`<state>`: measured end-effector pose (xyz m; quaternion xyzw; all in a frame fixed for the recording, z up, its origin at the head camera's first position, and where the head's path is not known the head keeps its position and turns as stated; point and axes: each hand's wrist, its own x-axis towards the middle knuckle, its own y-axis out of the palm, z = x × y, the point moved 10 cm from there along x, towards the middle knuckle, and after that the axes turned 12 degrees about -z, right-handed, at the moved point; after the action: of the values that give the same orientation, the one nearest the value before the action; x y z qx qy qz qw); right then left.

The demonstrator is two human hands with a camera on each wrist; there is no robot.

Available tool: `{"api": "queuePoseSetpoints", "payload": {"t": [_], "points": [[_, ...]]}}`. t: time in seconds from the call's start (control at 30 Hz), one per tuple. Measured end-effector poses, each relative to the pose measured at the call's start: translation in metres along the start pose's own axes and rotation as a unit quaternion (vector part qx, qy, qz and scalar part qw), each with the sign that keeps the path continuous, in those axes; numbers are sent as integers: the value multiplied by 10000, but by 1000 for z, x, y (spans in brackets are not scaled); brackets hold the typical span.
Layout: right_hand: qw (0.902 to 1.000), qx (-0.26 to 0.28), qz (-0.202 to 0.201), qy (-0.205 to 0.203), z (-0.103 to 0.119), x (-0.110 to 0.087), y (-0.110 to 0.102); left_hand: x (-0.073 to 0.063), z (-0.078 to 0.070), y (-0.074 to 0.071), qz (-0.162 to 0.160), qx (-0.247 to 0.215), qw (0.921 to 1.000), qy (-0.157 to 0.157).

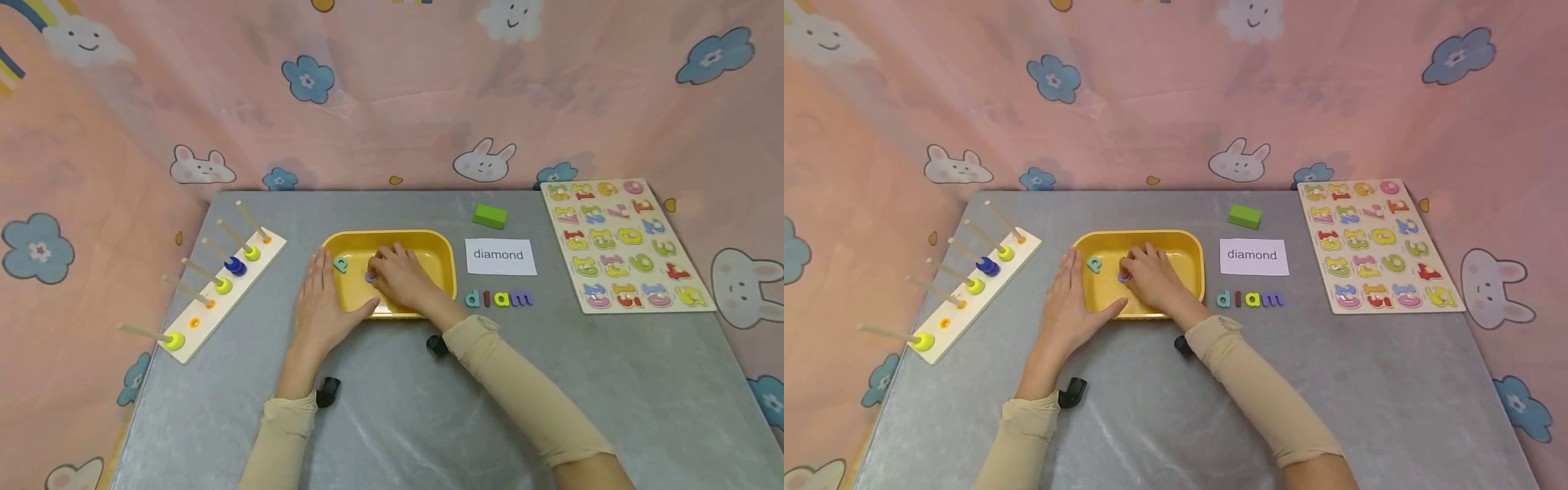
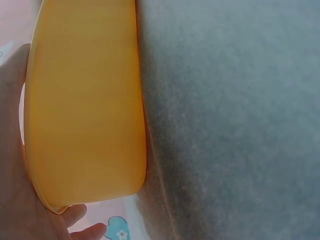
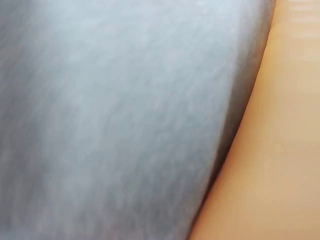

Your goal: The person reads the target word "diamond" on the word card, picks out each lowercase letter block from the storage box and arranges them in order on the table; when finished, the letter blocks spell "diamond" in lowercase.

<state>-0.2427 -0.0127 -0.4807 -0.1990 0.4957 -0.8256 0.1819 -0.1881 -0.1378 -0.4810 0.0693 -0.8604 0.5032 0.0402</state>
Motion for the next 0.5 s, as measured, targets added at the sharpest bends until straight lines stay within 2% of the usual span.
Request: {"api": "queuePoseSetpoints", "payload": {"t": [0.13, 0.27, 0.5], "points": [[9998, -120, 6, -151, 1, -6, -5, 0, 0, 0, 5, -10, 10000, 7], [9998, 87, -9, -188, 0, -17, -13, 0, -1, 0, 20, -35, 10000, 9], [9938, 631, -854, -321, 0, -49, -55, -1, -1, 0, 27, -118, 9999, -55]]}}
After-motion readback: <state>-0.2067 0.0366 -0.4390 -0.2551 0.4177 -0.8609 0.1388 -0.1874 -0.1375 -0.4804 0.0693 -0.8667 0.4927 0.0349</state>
